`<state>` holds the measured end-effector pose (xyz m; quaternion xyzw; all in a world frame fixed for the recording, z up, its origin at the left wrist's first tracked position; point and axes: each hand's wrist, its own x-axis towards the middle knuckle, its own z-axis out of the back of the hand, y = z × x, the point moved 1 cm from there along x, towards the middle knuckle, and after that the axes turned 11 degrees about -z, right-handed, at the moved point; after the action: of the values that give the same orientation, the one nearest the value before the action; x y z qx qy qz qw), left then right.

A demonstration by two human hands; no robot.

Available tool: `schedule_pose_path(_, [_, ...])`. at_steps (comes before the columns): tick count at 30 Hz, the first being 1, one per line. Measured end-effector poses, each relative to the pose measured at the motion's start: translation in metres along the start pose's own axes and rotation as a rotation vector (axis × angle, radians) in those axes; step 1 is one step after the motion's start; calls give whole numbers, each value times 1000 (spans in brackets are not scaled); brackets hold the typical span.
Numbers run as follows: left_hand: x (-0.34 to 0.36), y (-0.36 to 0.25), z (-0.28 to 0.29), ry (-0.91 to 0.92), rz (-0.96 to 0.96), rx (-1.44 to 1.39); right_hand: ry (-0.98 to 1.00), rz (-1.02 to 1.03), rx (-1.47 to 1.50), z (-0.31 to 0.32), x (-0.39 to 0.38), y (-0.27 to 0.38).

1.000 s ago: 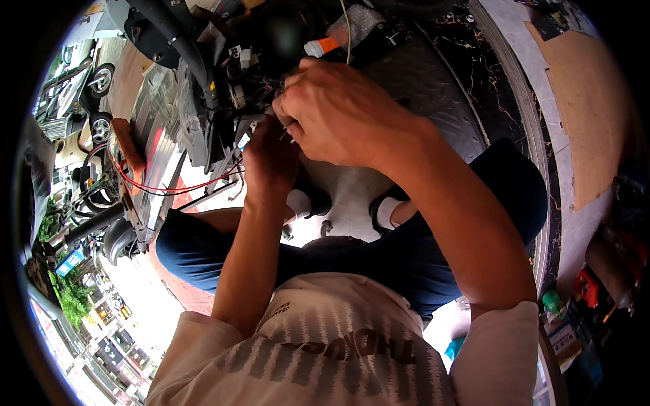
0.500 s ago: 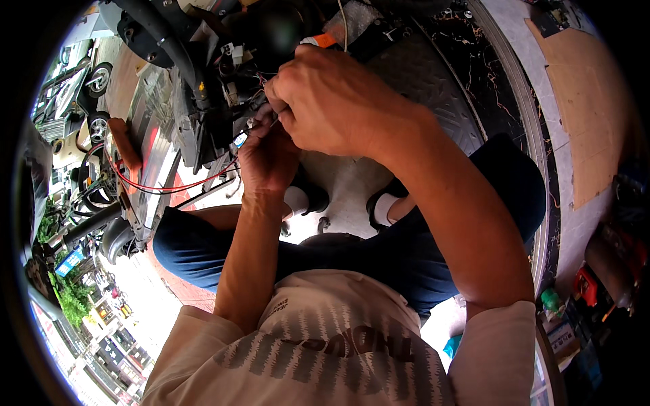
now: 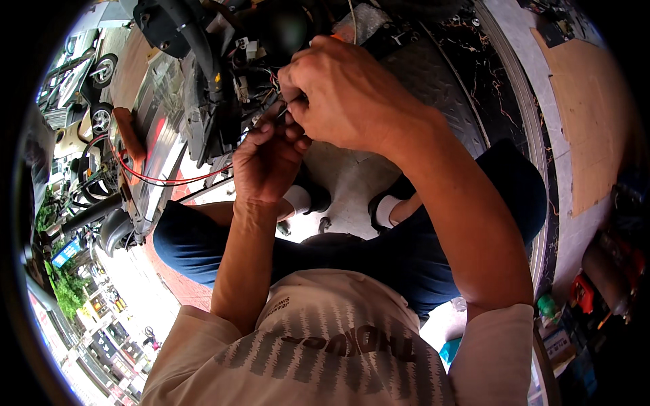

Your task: The person works on the internal wiring of an electric scooter, handling various wires and using a multimeter to test electrical connections.

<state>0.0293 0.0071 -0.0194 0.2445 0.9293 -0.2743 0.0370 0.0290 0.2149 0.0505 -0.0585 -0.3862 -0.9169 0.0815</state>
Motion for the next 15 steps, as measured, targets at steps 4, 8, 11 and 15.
schedule_pose_path(4, [0, -2, -4, 13, 8, -7, -33, 26, 5, -2, 1, -3])
schedule_pose_path(8, [-4, -5, -13, 20, 3, -61, -49, 44, -9, 0, 3, -3])
schedule_pose_path(11, [-4, -3, -10, 33, -11, -93, -26, 26, -11, -2, 4, -5])
schedule_pose_path(15, [-4, 0, -4, 26, -22, -93, -35, 19, 3, -1, 4, -4])
